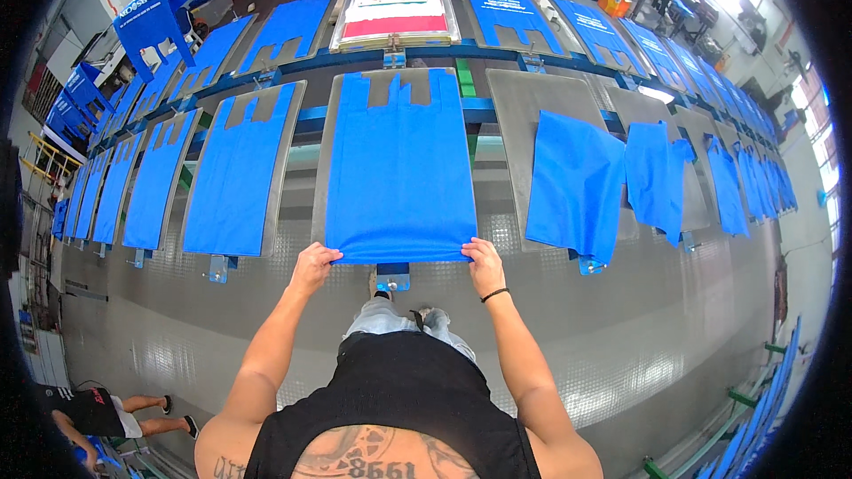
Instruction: The person repeatedly folds blue tote bags on a metal workbench in a factory setting. They pick up each bag, align it, fold it in half, and then fold it again into a compact rectangle. The folded bags are placed in a stack on the table. Other workers are visible in the background performing similar tasks.
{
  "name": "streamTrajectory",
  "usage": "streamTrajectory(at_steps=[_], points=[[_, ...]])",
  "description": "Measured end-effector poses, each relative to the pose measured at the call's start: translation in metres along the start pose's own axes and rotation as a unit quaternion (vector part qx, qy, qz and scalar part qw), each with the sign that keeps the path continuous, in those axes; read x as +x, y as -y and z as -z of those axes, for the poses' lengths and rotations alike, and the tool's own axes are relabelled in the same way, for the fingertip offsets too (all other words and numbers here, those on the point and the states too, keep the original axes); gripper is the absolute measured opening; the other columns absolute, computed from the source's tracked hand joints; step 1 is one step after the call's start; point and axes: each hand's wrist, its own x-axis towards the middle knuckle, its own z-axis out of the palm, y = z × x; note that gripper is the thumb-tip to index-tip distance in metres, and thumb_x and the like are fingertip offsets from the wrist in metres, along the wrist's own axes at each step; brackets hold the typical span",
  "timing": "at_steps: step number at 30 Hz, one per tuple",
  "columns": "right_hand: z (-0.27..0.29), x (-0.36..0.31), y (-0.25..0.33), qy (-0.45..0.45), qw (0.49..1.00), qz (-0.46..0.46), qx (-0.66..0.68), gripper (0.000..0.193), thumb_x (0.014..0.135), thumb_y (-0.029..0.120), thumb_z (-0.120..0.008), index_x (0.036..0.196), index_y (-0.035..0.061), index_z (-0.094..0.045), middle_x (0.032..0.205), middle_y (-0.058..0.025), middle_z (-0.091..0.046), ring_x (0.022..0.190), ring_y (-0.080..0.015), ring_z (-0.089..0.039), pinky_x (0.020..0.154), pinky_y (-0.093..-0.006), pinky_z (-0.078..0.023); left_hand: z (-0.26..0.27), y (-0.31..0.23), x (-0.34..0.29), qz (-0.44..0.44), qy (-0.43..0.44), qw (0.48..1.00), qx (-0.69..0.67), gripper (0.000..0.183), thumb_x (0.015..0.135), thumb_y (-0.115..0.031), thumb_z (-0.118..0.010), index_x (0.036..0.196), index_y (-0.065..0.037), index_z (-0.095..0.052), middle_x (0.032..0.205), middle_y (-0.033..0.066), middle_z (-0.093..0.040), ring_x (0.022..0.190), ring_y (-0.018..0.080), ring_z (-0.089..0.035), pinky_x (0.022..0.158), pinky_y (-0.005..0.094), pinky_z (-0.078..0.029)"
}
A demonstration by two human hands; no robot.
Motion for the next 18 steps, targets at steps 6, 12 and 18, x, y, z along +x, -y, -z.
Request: streamTrajectory(at_steps=[6, 12, 18], points=[[0.004, 0.004, -0.003, 0.026, 1.000, -0.008, 0.005, 0.029, 0.072, -0.008, -0.072, 0.098, 0.0048, -0.078, 0.114, -0.0085, -0.074, 0.119, -0.0329, -0.065, 0.104, -0.0440, -0.054, 0.008, 0.002, 0.008, 0.009, 0.045, 0.999, -0.014, 0.031, 0.073, 0.006, -0.069, 0.099, -0.007, -0.082, 0.100, 0.0098, -0.079, 0.093, 0.0299, -0.071, 0.087, 0.0415, -0.059], [0.011, 0.010, -0.001, 0.063, 0.998, -0.025, 0.016, 0.030, 0.070, -0.008, -0.074, 0.097, 0.0044, -0.079, 0.115, -0.0090, -0.073, 0.115, -0.0330, -0.065, 0.102, -0.0426, -0.054, 0.017, 0.004, 0.011, 0.044, 0.069, 0.995, -0.055, 0.027, 0.075, 0.006, -0.073, 0.097, -0.006, -0.082, 0.100, 0.0103, -0.079, 0.096, 0.0308, -0.072, 0.089, 0.0410, -0.059], [0.011, 0.013, 0.003, 0.081, 0.996, -0.026, -0.027, 0.026, 0.072, -0.006, -0.071, 0.094, 0.0052, -0.078, 0.111, -0.0083, -0.073, 0.106, -0.0331, -0.064, 0.097, -0.0418, -0.054, 0.010, -0.007, 0.004, 0.048, 0.002, 0.997, -0.052, 0.022, 0.074, 0.006, -0.075, 0.092, -0.006, -0.080, 0.095, 0.0104, -0.078, 0.096, 0.0306, -0.071, 0.088, 0.0414, -0.058]])
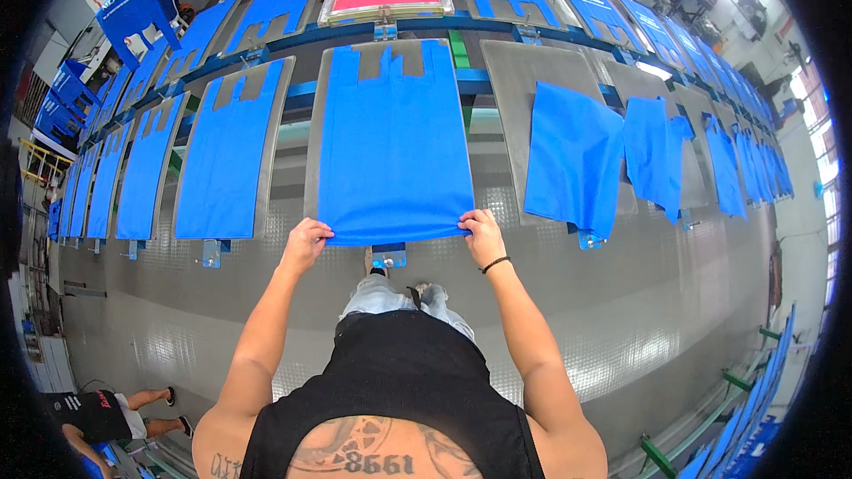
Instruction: The person repeatedly folds blue tote bags on a metal workbench in a factory setting. They pick up each bag, align it, fold it in half, and then fold it again into a compact rectangle. The folded bags are placed in a stack on the table. Other workers are visible in the background performing similar tasks.
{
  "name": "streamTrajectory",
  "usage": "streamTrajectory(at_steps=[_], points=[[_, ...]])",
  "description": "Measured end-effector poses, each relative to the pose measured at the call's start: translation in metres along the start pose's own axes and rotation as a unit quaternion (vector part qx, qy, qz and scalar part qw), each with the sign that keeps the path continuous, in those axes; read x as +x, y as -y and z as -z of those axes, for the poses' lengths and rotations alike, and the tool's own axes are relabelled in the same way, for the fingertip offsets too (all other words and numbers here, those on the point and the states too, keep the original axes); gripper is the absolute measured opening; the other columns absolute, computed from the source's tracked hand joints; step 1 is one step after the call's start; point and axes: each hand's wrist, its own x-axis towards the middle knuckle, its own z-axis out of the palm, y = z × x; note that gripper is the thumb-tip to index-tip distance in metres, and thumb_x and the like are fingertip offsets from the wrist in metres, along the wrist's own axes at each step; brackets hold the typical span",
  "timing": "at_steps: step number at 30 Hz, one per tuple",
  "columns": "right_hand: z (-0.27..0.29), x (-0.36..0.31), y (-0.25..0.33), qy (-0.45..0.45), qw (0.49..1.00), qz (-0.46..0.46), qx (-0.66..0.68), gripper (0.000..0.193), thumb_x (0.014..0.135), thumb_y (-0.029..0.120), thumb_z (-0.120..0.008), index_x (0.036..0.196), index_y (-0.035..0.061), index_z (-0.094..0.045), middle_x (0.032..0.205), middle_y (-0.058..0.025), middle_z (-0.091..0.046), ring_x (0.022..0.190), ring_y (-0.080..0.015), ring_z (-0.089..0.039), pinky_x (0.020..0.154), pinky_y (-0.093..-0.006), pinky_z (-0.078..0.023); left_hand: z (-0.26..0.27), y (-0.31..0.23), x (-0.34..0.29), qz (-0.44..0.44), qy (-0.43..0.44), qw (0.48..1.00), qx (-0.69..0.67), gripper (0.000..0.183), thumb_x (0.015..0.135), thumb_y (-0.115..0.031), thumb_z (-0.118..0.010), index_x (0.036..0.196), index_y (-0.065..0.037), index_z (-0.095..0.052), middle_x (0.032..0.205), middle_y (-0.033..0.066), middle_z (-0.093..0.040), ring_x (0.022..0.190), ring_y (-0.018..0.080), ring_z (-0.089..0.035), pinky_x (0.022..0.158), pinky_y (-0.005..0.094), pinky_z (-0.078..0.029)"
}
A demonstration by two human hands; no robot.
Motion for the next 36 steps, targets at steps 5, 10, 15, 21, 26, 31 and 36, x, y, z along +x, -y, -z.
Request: streamTrajectory(at_steps=[5, 10, 15, 21, 26, 31, 36], points=[[0.041, 0.049, -0.017, 0.008, 0.999, 0.005, 0.039, 0.024, 0.076, 0.000, -0.071, 0.097, 0.0077, -0.078, 0.108, -0.0115, -0.075, 0.108, -0.0332, -0.066, 0.097, -0.0443, -0.053, 0.040, -0.010, 0.081, 0.051, -0.005, 0.997, -0.051, 0.010, 0.087, -0.005, -0.070, 0.092, -0.004, -0.078, 0.092, 0.0138, -0.078, 0.086, 0.0274, -0.075, 0.083, 0.0386, -0.059], [0.149, 0.169, 0.028, -0.208, 0.950, -0.032, 0.232, 0.018, 0.097, -0.001, -0.061, 0.109, 0.0035, -0.074, 0.097, -0.0081, -0.076, 0.072, -0.0153, -0.074, 0.064, -0.0302, -0.058, 0.110, -0.103, 0.236, -0.032, -0.168, 0.971, -0.168, 0.010, 0.100, -0.008, -0.068, 0.107, -0.001, -0.070, 0.101, 0.0106, -0.076, 0.090, 0.0128, -0.071, 0.080, 0.0289, -0.056], [0.269, 0.078, 0.031, -0.536, 0.825, 0.072, 0.163, 0.037, 0.105, 0.029, -0.045, 0.122, 0.0016, -0.063, 0.118, -0.0154, -0.071, 0.102, -0.0269, -0.069, 0.089, -0.0428, -0.055, 0.113, -0.226, 0.214, -0.220, -0.101, 0.934, -0.264, 0.022, 0.098, -0.004, -0.072, 0.119, -0.002, -0.070, 0.129, 0.0138, -0.072, 0.116, 0.0159, -0.068, 0.097, 0.0312, -0.056], [0.338, -0.123, 0.076, -0.541, 0.818, 0.160, -0.115, 0.053, 0.103, 0.050, -0.048, 0.091, 0.0018, -0.068, 0.083, -0.0113, -0.063, 0.094, -0.0266, -0.063, 0.092, -0.0499, -0.053, 0.034, -0.070, 0.100, -0.038, 0.038, 0.997, 0.048, 0.044, 0.080, -0.020, -0.089, 0.120, -0.008, -0.075, 0.129, 0.0119, -0.071, 0.116, 0.0322, -0.066, 0.104, 0.0424, -0.053], [0.325, -0.090, 0.170, -0.245, 0.951, 0.187, 0.032, 0.026, 0.088, 0.029, -0.075, 0.079, 0.0045, -0.071, 0.068, -0.0057, -0.060, 0.069, -0.0225, -0.060, 0.066, -0.0436, -0.051, 0.005, -0.012, 0.018, -0.006, 0.063, 0.990, 0.128, 0.039, 0.074, -0.019, -0.088, 0.111, -0.013, -0.079, 0.131, 0.0060, -0.070, 0.123, 0.0305, -0.060, 0.103, 0.0428, -0.053], [0.257, 0.023, 0.164, 0.267, 0.950, -0.067, 0.149, 0.025, 0.082, 0.017, -0.081, 0.102, 0.0017, -0.078, 0.074, -0.0115, -0.068, 0.067, -0.0205, -0.066, 0.063, -0.0353, -0.052, 0.009, -0.001, -0.005, -0.005, 0.010, 0.994, 0.106, 0.024, 0.077, -0.016, -0.086, 0.100, -0.011, -0.082, 0.126, 0.0066, -0.073, 0.120, 0.0311, -0.062, 0.099, 0.0425, -0.055], [0.066, 0.012, 0.061, 0.054, 0.997, -0.042, -0.019, 0.020, 0.083, 0.015, -0.080, 0.102, 0.0110, -0.078, 0.101, -0.0077, -0.071, 0.090, -0.0312, -0.070, 0.075, -0.0438, -0.058, -0.002, -0.007, 0.003, -0.024, -0.006, 0.996, 0.089, 0.020, 0.081, -0.014, -0.084, 0.100, -0.010, -0.082, 0.126, 0.0082, -0.073, 0.118, 0.0331, -0.063, 0.097, 0.0436, -0.056]])
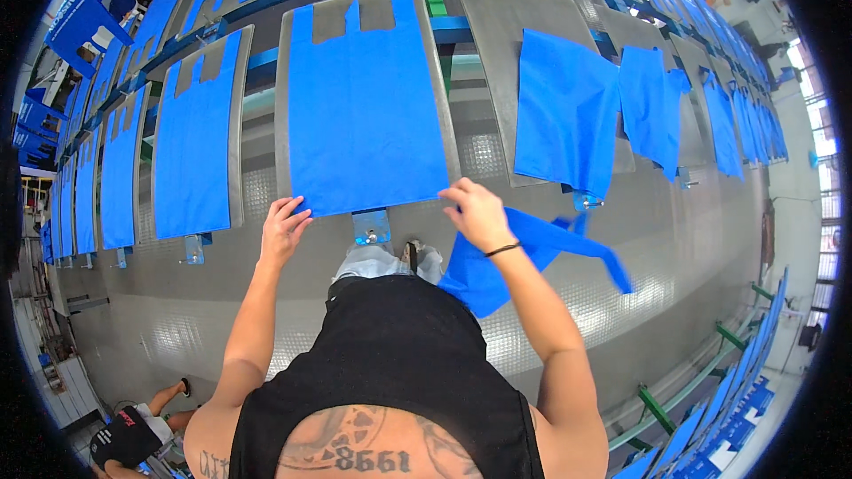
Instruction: The person repeatedly folds blue tote bags on a metal workbench in a factory setting. They pick up each bag, align it, fold it in half, and then fold it again into a compact rectangle. The folded bags are placed in a stack on the table. Other workers are visible in the background performing similar tasks.
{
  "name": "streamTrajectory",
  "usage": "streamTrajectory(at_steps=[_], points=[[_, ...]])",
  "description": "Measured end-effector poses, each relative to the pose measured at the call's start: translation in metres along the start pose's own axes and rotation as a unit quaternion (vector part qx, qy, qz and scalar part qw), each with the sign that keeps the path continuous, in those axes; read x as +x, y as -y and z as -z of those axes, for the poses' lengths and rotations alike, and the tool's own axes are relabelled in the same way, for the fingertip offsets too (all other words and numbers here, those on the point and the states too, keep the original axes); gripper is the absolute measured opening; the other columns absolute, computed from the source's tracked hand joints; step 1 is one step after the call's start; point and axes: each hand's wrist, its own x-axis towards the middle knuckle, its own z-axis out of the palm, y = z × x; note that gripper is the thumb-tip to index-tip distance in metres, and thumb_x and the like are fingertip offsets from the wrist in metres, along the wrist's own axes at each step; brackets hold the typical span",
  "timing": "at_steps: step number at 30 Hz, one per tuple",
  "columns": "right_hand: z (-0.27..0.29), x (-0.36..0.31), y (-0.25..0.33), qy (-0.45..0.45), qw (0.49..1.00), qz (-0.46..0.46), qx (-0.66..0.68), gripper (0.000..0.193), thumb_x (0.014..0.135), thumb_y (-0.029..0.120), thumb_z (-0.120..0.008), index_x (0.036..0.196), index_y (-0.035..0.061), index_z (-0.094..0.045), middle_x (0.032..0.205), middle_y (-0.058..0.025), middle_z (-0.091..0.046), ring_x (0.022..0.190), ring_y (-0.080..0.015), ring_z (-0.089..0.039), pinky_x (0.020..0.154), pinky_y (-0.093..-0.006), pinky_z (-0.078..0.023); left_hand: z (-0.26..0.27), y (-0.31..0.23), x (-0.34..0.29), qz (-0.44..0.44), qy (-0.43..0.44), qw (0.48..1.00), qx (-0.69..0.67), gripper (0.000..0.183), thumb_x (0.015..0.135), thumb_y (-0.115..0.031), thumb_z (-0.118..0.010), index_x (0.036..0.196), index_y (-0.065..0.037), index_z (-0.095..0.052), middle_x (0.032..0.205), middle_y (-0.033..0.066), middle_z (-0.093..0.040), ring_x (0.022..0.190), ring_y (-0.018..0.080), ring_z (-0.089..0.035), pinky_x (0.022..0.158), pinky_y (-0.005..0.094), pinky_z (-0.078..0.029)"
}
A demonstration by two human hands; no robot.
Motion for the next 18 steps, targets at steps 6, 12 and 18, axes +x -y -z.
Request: streamTrajectory(at_steps=[6, 12, 18], points=[[-0.073, -0.006, -0.038, -0.116, 0.991, 0.056, -0.036, 0.014, 0.085, 0.011, -0.077, 0.098, 0.0174, -0.077, 0.100, 0.0016, -0.069, 0.088, -0.0227, -0.067, 0.066, -0.0398, -0.057, -0.002, 0.005, -0.012, -0.010, -0.027, 0.999, 0.035, 0.018, 0.081, -0.010, -0.083, 0.099, -0.010, -0.081, 0.124, 0.0080, -0.073, 0.113, 0.0330, -0.066, 0.096, 0.0447, -0.058], [-0.071, -0.001, -0.042, -0.110, 0.992, 0.058, -0.033, 0.005, 0.089, 0.015, -0.076, 0.093, 0.0152, -0.074, 0.096, -0.0013, -0.067, 0.086, -0.0259, -0.067, 0.067, -0.0414, -0.057, 0.006, 0.009, -0.006, 0.021, -0.019, 1.000, -0.007, 0.015, 0.081, -0.008, -0.082, 0.096, -0.010, -0.081, 0.109, 0.0060, -0.078, 0.107, 0.0280, -0.068, 0.091, 0.0417, -0.058], [-0.002, 0.111, -0.034, 0.030, 0.998, 0.052, -0.030, 0.015, 0.098, 0.024, -0.065, 0.099, 0.0091, -0.068, 0.099, -0.0176, -0.067, 0.098, -0.0409, -0.068, 0.082, -0.0525, -0.056, 0.056, 0.062, 0.118, 0.067, 0.176, 0.978, -0.086, 0.004, 0.086, -0.008, -0.073, 0.088, -0.007, -0.076, 0.090, 0.0157, -0.076, 0.084, 0.0348, -0.073, 0.081, 0.0447, -0.058]])
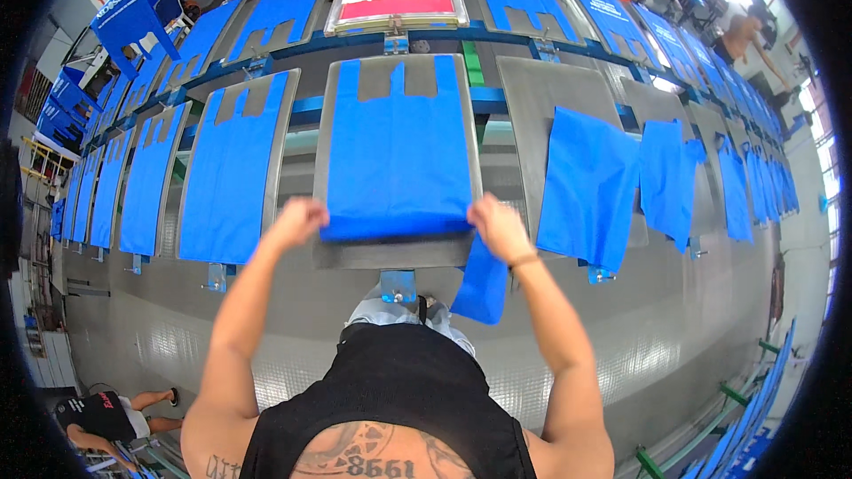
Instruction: The person repeatedly folds blue tote bags on a metal workbench in a factory setting. They pick up each bag, align it, fold it in half, and then fold it again into a compact rectangle. The folded bags are placed in a stack on the table. Other workers are visible in the background performing similar tasks.
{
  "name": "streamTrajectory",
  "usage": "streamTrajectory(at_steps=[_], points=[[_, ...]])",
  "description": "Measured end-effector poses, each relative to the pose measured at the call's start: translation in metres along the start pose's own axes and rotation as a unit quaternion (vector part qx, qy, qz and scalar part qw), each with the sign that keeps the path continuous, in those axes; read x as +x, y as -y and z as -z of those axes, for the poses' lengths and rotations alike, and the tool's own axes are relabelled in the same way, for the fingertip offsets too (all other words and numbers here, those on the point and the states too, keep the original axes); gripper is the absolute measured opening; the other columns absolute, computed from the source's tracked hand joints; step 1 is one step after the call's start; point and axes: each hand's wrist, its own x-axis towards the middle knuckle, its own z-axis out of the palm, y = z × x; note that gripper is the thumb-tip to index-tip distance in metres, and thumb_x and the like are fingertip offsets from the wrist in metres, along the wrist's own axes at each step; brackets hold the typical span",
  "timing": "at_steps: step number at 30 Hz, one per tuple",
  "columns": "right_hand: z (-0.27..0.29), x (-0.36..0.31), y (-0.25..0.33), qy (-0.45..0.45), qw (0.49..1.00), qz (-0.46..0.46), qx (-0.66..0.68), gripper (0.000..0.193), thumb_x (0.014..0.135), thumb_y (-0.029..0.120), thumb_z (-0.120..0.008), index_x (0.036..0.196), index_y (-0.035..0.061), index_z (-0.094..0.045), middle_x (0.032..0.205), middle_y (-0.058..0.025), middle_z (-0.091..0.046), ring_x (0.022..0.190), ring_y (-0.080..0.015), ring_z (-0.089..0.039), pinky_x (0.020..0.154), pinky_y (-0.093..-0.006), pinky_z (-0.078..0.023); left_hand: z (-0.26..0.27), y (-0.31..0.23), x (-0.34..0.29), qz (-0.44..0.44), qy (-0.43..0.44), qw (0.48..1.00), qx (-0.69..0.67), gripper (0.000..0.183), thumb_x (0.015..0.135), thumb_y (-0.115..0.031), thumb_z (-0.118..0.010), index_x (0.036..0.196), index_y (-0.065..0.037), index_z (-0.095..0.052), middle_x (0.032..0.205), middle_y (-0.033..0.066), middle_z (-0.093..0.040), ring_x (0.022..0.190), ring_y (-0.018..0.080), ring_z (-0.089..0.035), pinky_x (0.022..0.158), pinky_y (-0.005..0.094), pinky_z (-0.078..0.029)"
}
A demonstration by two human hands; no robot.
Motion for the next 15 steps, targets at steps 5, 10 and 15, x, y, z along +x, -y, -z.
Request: streamTrajectory(at_steps=[5, 10, 15], points=[[0.149, 0.196, 0.010, -0.254, 0.965, 0.049, -0.051, 0.011, 0.094, 0.017, -0.065, 0.097, 0.0090, -0.072, 0.102, -0.0161, -0.072, 0.098, -0.0401, -0.070, 0.085, -0.0495, -0.056, 0.175, -0.072, 0.179, -0.143, -0.328, 0.933, 0.048, 0.009, 0.098, -0.006, -0.063, 0.095, 0.000, -0.069, 0.081, 0.0132, -0.072, 0.073, 0.0218, -0.070, 0.068, 0.0359, -0.055], [0.228, 0.170, 0.086, -0.380, 0.916, 0.122, -0.044, 0.008, 0.094, 0.012, -0.071, 0.099, 0.0055, -0.072, 0.100, -0.0129, -0.073, 0.092, -0.0340, -0.072, 0.080, -0.0417, -0.056, 0.227, -0.170, 0.133, -0.225, -0.502, 0.834, 0.043, 0.010, 0.096, -0.006, -0.071, 0.104, -0.001, -0.071, 0.094, 0.0171, -0.075, 0.080, 0.0274, -0.074, 0.074, 0.0347, -0.057], [0.156, 0.099, 0.072, -0.335, 0.933, 0.128, -0.024, 0.005, 0.090, 0.005, -0.073, 0.095, 0.0057, -0.070, 0.096, -0.0116, -0.070, 0.090, -0.0322, -0.070, 0.077, -0.0397, -0.056, 0.128, -0.124, 0.060, -0.215, -0.507, 0.829, 0.096, 0.013, 0.092, 0.003, -0.073, 0.104, 0.000, -0.073, 0.108, 0.0159, -0.077, 0.103, 0.0296, -0.075, 0.090, 0.0380, -0.059]])
